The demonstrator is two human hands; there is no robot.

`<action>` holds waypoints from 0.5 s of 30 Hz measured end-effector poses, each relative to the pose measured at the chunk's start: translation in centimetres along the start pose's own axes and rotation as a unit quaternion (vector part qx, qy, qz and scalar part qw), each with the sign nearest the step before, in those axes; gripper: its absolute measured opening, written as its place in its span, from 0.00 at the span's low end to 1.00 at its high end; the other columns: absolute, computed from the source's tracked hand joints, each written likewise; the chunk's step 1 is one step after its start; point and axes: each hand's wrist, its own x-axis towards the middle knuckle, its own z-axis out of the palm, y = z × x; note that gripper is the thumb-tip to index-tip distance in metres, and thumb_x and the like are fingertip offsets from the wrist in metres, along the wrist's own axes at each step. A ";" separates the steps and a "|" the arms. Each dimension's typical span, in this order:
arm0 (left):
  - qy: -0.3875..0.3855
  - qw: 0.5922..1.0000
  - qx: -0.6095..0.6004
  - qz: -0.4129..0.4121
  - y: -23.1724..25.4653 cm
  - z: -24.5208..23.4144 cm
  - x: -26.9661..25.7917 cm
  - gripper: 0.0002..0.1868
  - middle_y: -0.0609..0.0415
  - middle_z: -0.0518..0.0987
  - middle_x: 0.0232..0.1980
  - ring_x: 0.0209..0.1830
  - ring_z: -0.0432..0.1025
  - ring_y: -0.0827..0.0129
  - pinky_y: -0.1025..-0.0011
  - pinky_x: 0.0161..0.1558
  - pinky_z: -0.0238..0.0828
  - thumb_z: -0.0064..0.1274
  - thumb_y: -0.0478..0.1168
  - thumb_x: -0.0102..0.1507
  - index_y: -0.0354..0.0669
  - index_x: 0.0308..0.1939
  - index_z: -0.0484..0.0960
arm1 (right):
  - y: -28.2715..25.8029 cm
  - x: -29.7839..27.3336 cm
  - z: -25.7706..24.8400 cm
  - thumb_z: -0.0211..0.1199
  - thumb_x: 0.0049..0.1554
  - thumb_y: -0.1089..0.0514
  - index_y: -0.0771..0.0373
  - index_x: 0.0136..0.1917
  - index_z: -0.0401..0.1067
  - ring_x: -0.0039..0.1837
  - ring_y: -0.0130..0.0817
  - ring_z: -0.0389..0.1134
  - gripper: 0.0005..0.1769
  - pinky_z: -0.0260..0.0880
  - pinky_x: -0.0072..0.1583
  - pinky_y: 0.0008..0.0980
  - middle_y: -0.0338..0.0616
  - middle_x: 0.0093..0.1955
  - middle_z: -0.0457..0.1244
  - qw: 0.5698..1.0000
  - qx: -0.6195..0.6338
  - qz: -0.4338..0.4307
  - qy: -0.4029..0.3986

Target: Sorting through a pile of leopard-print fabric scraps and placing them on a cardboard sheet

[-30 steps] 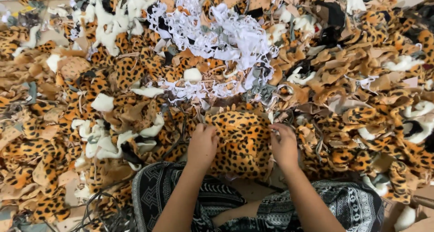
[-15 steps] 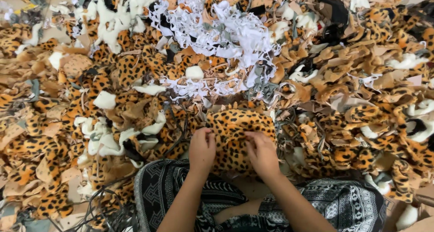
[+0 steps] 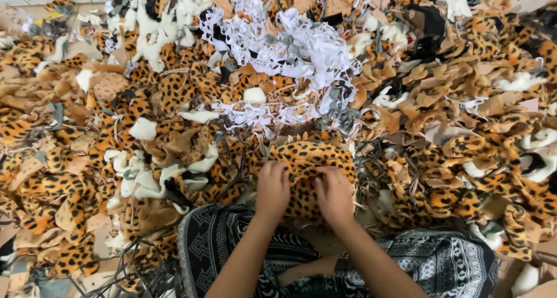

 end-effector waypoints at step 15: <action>-0.033 0.965 0.194 0.171 -5.9 8.1 5.0 0.32 0.45 0.47 0.83 0.82 0.41 0.49 0.51 0.77 0.31 0.26 0.55 0.75 0.46 0.80 0.51 | 4.6 2.0 3.2 0.39 0.68 0.35 0.51 0.85 0.36 0.86 0.45 0.29 0.40 0.26 0.80 0.49 0.44 0.88 0.30 0.985 -0.155 -0.001 -0.070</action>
